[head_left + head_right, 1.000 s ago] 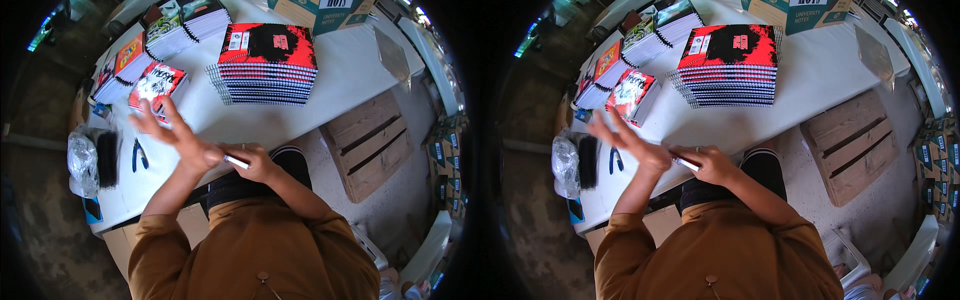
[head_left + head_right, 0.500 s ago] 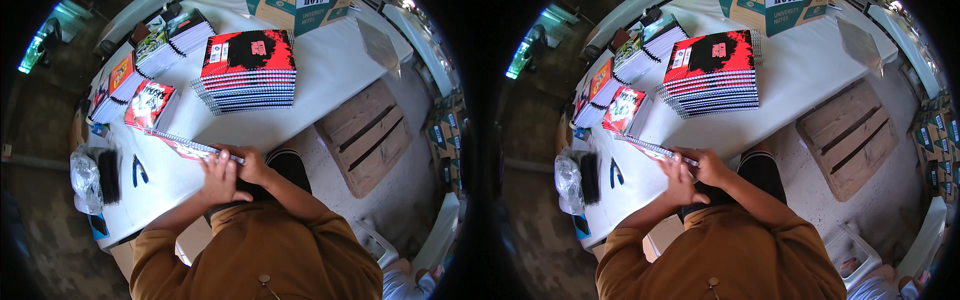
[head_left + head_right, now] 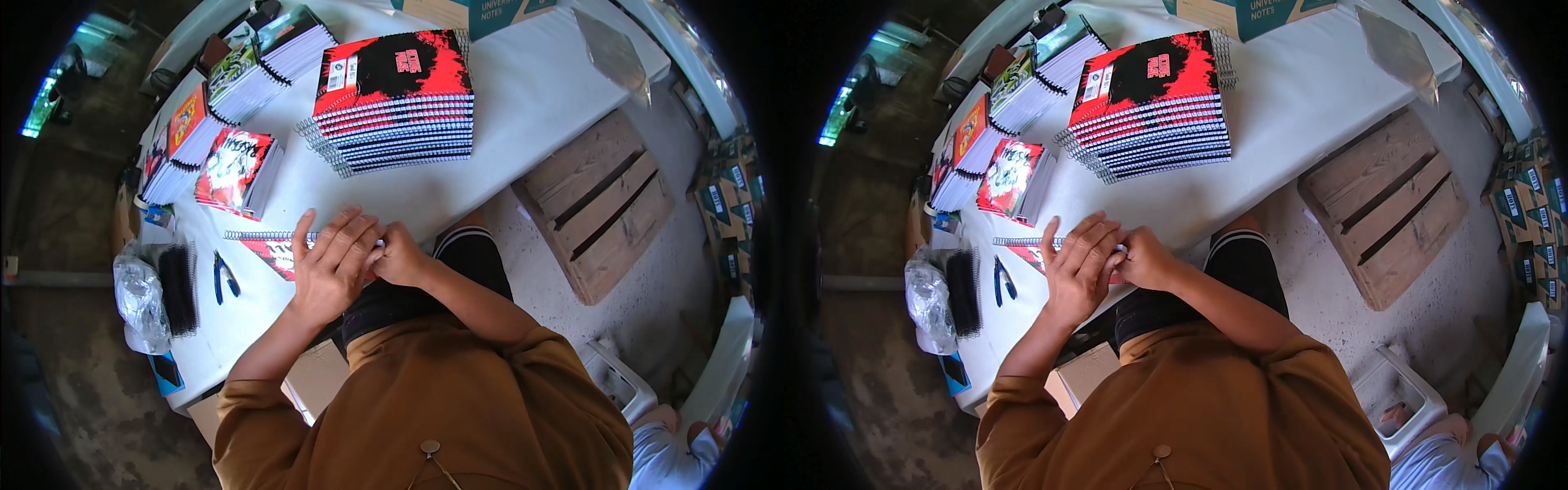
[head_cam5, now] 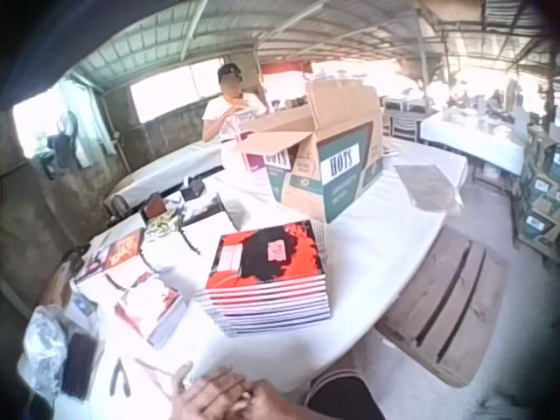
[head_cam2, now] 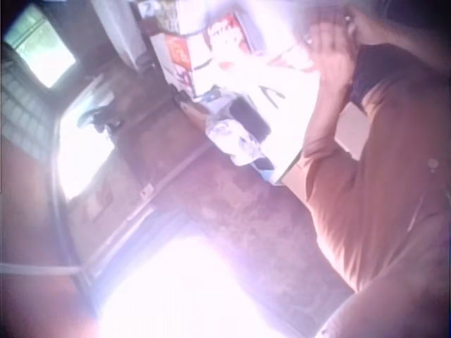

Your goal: The person binds notebooks by threading a spiral wire into the pre-punched holes of stacked covers and pages by hand, then crimping the ends of the wire with pliers.

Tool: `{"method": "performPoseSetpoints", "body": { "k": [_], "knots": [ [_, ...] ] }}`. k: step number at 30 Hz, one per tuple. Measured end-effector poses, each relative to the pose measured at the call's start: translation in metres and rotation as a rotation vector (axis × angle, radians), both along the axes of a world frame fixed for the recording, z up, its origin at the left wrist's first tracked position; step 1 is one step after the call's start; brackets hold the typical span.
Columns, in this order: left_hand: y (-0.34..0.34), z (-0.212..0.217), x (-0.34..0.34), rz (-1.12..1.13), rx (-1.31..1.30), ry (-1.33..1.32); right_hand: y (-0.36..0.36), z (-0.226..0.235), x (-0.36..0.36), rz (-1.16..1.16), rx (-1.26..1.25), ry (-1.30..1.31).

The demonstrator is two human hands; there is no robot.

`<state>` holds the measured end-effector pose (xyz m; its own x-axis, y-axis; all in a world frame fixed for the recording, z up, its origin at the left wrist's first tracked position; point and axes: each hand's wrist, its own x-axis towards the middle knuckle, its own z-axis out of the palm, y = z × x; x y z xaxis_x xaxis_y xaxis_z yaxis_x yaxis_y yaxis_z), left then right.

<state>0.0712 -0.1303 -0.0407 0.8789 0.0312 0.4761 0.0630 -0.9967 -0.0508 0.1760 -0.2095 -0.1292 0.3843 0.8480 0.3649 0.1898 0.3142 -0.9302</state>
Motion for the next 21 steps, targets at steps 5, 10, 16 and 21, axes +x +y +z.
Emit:
{"method": "performPoseSetpoints", "body": {
  "k": [5, 10, 16, 21],
  "knots": [
    [0.007, 0.029, 0.0, -0.099, -0.168, 0.081, 0.004, 0.011, 0.0, 0.017, 0.109, -0.037],
    [0.011, 0.032, -0.009, -0.086, -0.222, 0.033, -0.002, 0.028, -0.003, 0.182, -0.035, 0.023],
    [0.031, 0.051, -0.008, 0.289, -0.24, -0.758, -0.007, 0.084, 0.03, -0.07, 0.325, 0.277],
    [0.027, 0.031, 0.036, -0.142, -1.51, -0.791, 0.024, 0.101, 0.077, -0.437, 0.526, 0.475]
  ]
}}
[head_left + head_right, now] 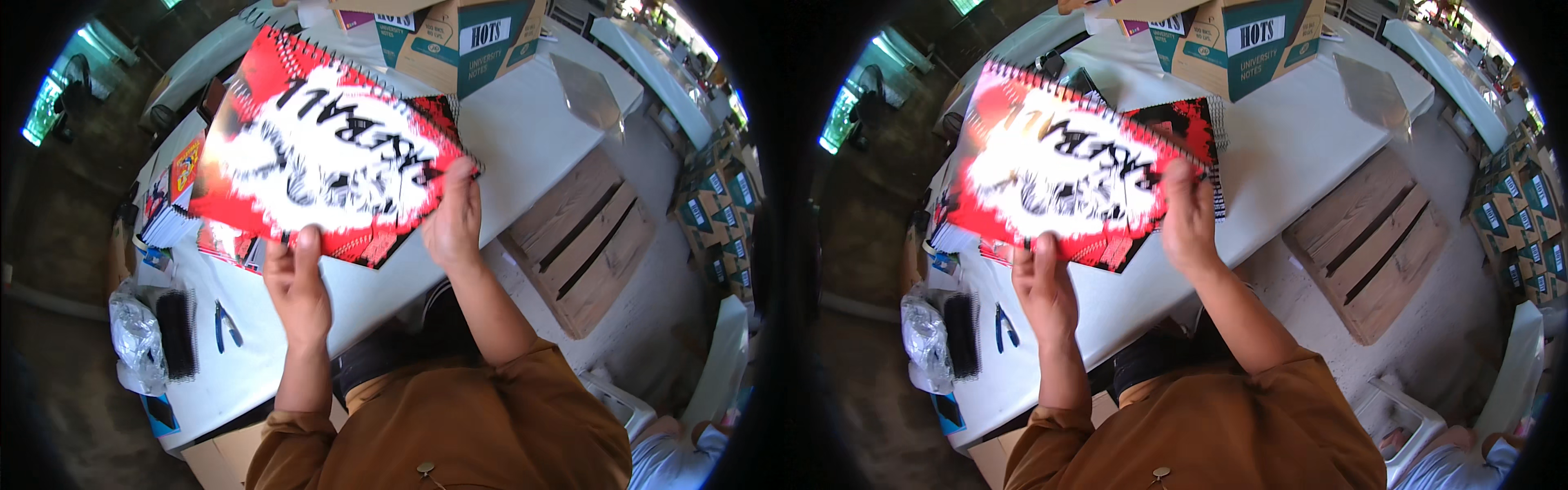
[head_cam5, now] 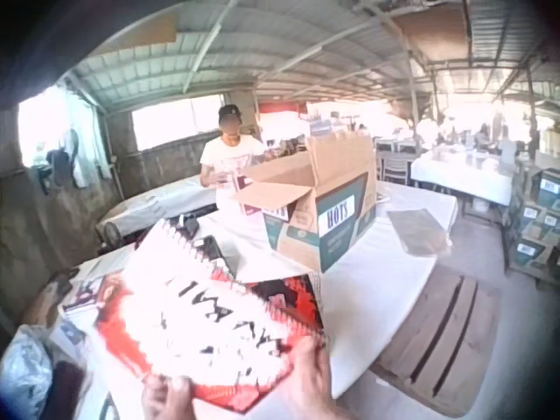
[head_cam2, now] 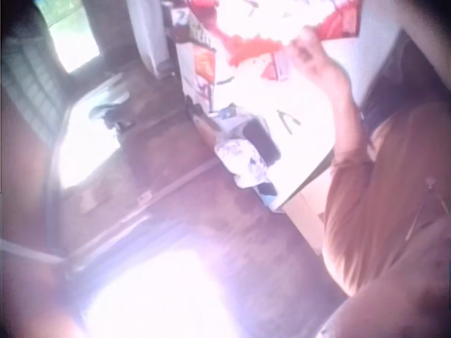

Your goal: The person binds notebooks by threading a spiral wire into the pre-punched holes of stacked covers and pages by hand, then crimping the ends of the wire with pliers.

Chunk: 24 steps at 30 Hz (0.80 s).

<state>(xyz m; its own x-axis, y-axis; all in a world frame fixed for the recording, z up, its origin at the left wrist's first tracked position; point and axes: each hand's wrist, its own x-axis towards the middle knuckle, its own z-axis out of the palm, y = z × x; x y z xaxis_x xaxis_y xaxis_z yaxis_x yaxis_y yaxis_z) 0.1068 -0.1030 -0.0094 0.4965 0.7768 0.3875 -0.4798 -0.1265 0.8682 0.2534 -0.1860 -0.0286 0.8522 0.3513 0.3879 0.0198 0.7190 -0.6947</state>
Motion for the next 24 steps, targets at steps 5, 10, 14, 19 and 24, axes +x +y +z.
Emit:
{"method": "performPoseSetpoints", "body": {
  "k": [5, 10, 14, 19, 24],
  "knots": [
    [0.026, 0.036, 0.081, 0.203, 0.379, 0.042, 0.002, -0.038, 0.066, -0.646, -1.021, -0.346],
    [0.045, -0.023, 0.115, 0.209, 1.329, 0.516, 0.007, -0.074, 0.079, -0.198, -0.461, -0.13],
    [0.067, -0.023, 0.106, 0.588, 0.775, 0.407, -0.005, -0.06, 0.082, -0.314, -0.491, -0.225],
    [0.088, -0.061, 0.106, 0.64, 0.337, 0.473, 0.016, -0.057, 0.069, -0.683, -0.43, -0.224],
    [0.087, -0.062, 0.1, 0.592, 0.227, 0.371, 0.015, -0.054, 0.066, -0.652, -0.456, -0.178]
  ]
}}
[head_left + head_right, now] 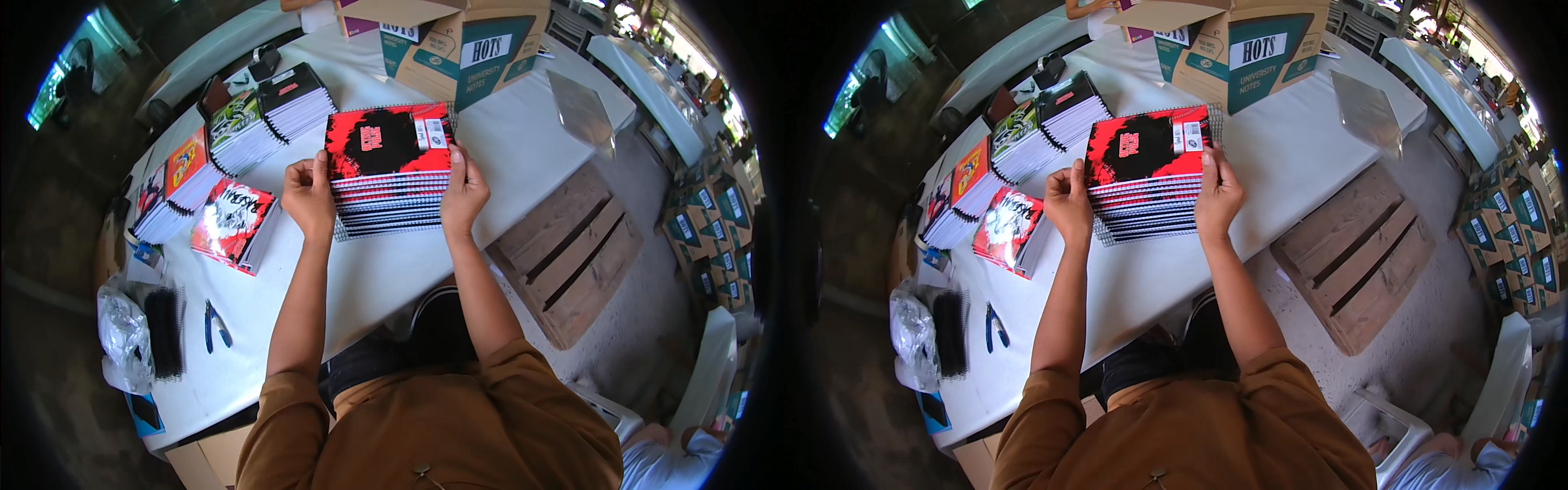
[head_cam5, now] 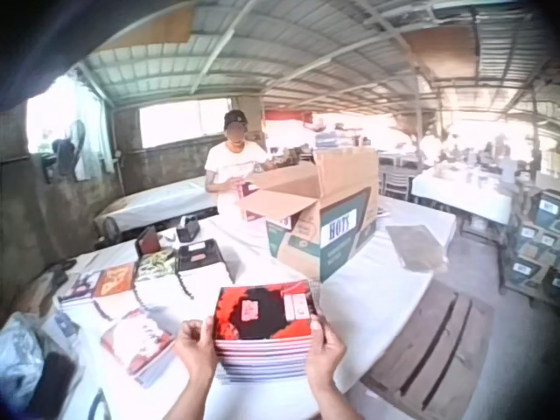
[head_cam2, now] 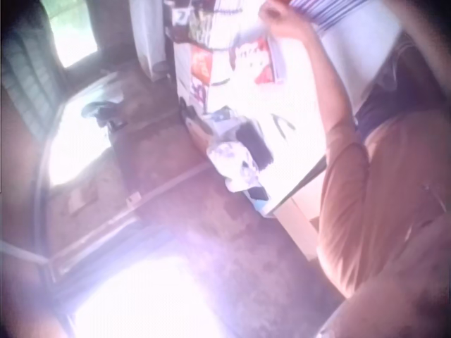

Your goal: The person binds notebooks by threading a spiral wire into the pre-punched holes of stacked covers and pages by hand, then crimping the ends of the wire with pliers.

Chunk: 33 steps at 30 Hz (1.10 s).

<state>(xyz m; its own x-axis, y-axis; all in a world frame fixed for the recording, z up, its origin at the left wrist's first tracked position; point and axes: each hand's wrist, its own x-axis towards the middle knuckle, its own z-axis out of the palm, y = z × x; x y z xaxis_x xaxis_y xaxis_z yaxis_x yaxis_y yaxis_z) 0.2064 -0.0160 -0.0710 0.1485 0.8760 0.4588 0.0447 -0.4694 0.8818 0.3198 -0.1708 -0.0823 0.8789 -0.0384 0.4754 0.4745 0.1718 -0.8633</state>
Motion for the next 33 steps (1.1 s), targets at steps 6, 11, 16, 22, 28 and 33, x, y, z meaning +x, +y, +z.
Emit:
{"method": "performPoseSetpoints", "body": {
  "k": [6, 11, 16, 22, 28, 33],
  "knots": [
    [0.054, 0.003, -0.094, 0.226, 0.481, 0.662, -0.057, -0.025, -0.004, -0.031, -0.009, -0.283],
    [0.069, -0.05, -0.182, 0.286, 0.67, 1.048, -0.063, -0.036, -0.075, 0.19, -0.075, -0.293],
    [-0.017, -0.005, -0.202, 0.15, 0.517, 1.223, -0.052, -0.053, -0.139, 1.106, -0.094, 0.422],
    [-0.115, -0.019, -0.193, -0.438, 0.287, 0.863, -0.012, -0.083, -0.161, 0.969, 0.172, 1.176],
    [-0.054, -0.019, -0.214, -0.099, 0.016, 0.126, -0.033, -0.021, -0.114, 1.228, -0.098, 0.25],
    [-0.048, -0.078, -0.204, -0.464, -0.563, 0.104, -0.033, -0.023, -0.099, 1.251, -0.318, 0.189]
  ]
}}
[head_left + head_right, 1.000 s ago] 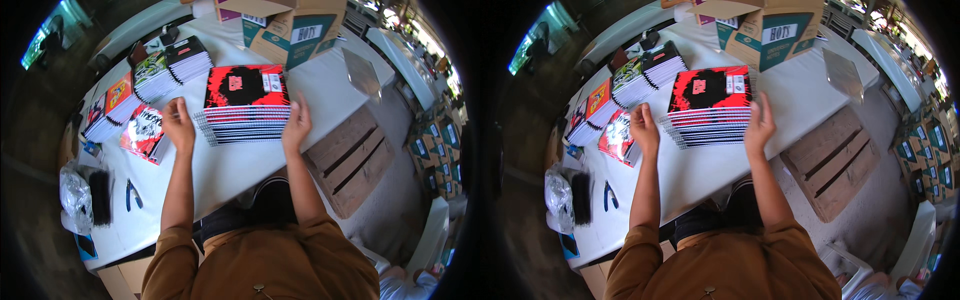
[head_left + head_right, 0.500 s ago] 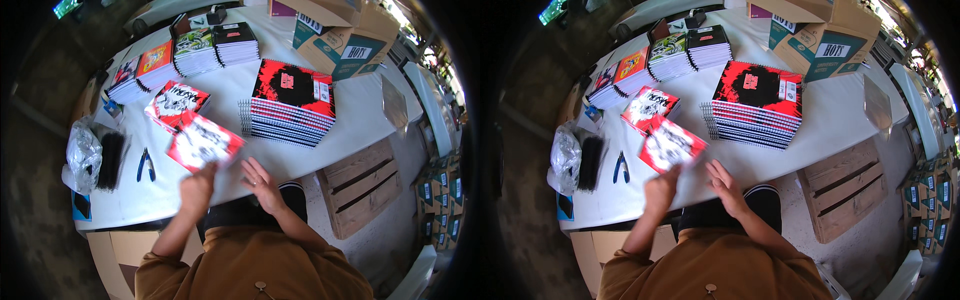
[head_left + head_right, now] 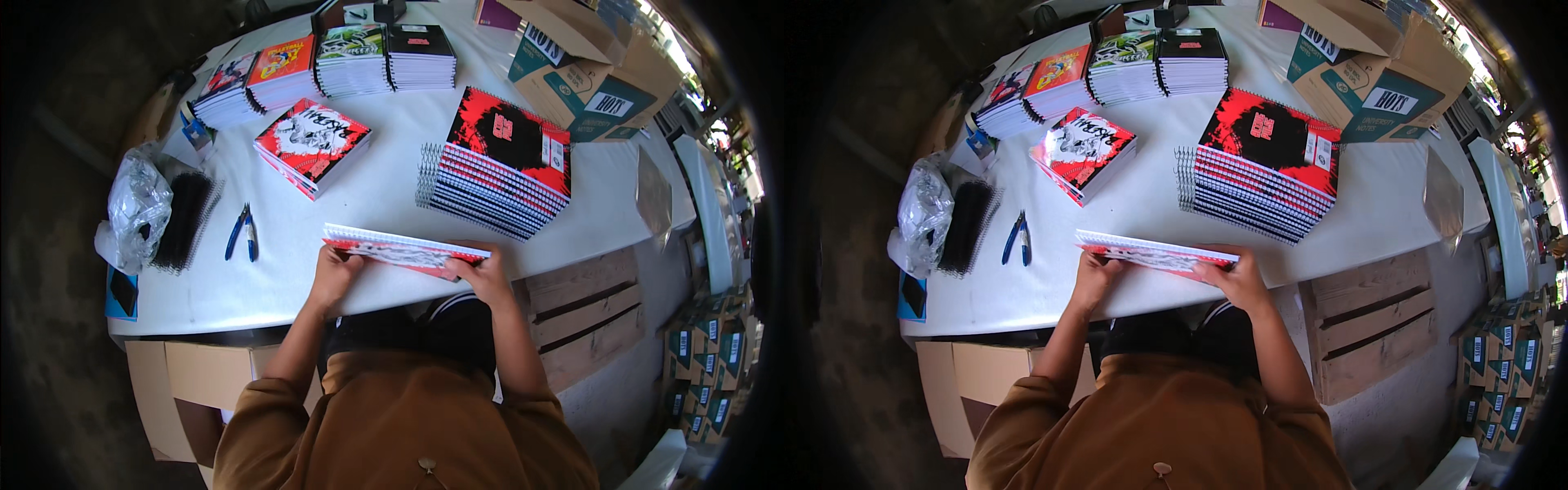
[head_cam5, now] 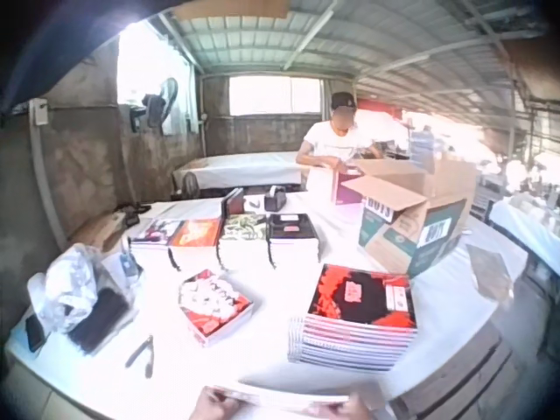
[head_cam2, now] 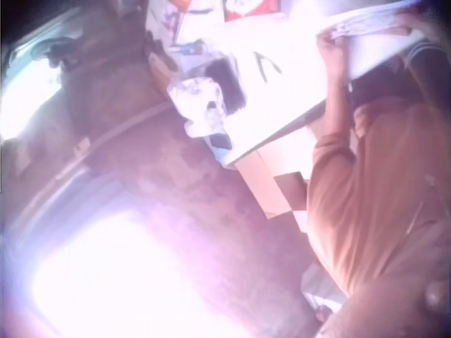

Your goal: The person binds notebooks by threading a spiral wire into the pre-punched holes of stacked covers and pages by hand, then crimping the ends of the wire with pliers.

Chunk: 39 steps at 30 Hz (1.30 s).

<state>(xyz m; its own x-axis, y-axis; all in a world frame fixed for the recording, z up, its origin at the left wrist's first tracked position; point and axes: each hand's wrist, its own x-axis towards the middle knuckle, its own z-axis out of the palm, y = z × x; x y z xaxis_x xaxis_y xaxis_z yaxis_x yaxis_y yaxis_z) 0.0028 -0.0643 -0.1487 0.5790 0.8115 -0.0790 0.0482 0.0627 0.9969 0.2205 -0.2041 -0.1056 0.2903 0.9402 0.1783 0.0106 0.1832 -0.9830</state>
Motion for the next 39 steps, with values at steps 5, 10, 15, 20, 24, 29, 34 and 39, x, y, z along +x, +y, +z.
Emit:
{"method": "performPoseSetpoints", "body": {
  "k": [5, 10, 15, 20, 24, 29, 34, 39],
  "knots": [
    [0.001, -0.007, -0.007, 0.022, -0.057, -0.042, 0.004, 0.008, -0.009, 0.132, 0.098, 0.174],
    [0.086, 0.017, -0.059, 0.041, 0.888, 0.455, -0.003, 0.002, 0.0, -0.015, 0.065, -0.191],
    [0.219, 0.029, -0.193, 0.837, 1.007, 1.36, -0.008, 0.008, 0.007, -0.093, -0.016, -0.12],
    [0.215, -0.013, -0.177, 0.806, 0.841, 1.187, -0.012, -0.001, 0.012, -0.133, 0.029, -0.114],
    [0.166, -0.03, -0.136, 0.919, 1.119, 1.156, -0.014, -0.001, 0.011, -0.145, 0.065, -0.072],
    [0.15, -0.02, -0.123, 0.789, 0.961, 1.126, -0.015, 0.002, 0.013, -0.136, 0.036, -0.101],
    [0.159, 0.013, -0.133, 0.882, 0.901, 0.876, -0.015, 0.012, 0.01, -0.108, 0.042, -0.077],
    [0.151, 0.061, -0.111, 0.877, 0.953, 0.941, -0.013, 0.008, 0.01, -0.095, 0.099, -0.163]
  ]
}}
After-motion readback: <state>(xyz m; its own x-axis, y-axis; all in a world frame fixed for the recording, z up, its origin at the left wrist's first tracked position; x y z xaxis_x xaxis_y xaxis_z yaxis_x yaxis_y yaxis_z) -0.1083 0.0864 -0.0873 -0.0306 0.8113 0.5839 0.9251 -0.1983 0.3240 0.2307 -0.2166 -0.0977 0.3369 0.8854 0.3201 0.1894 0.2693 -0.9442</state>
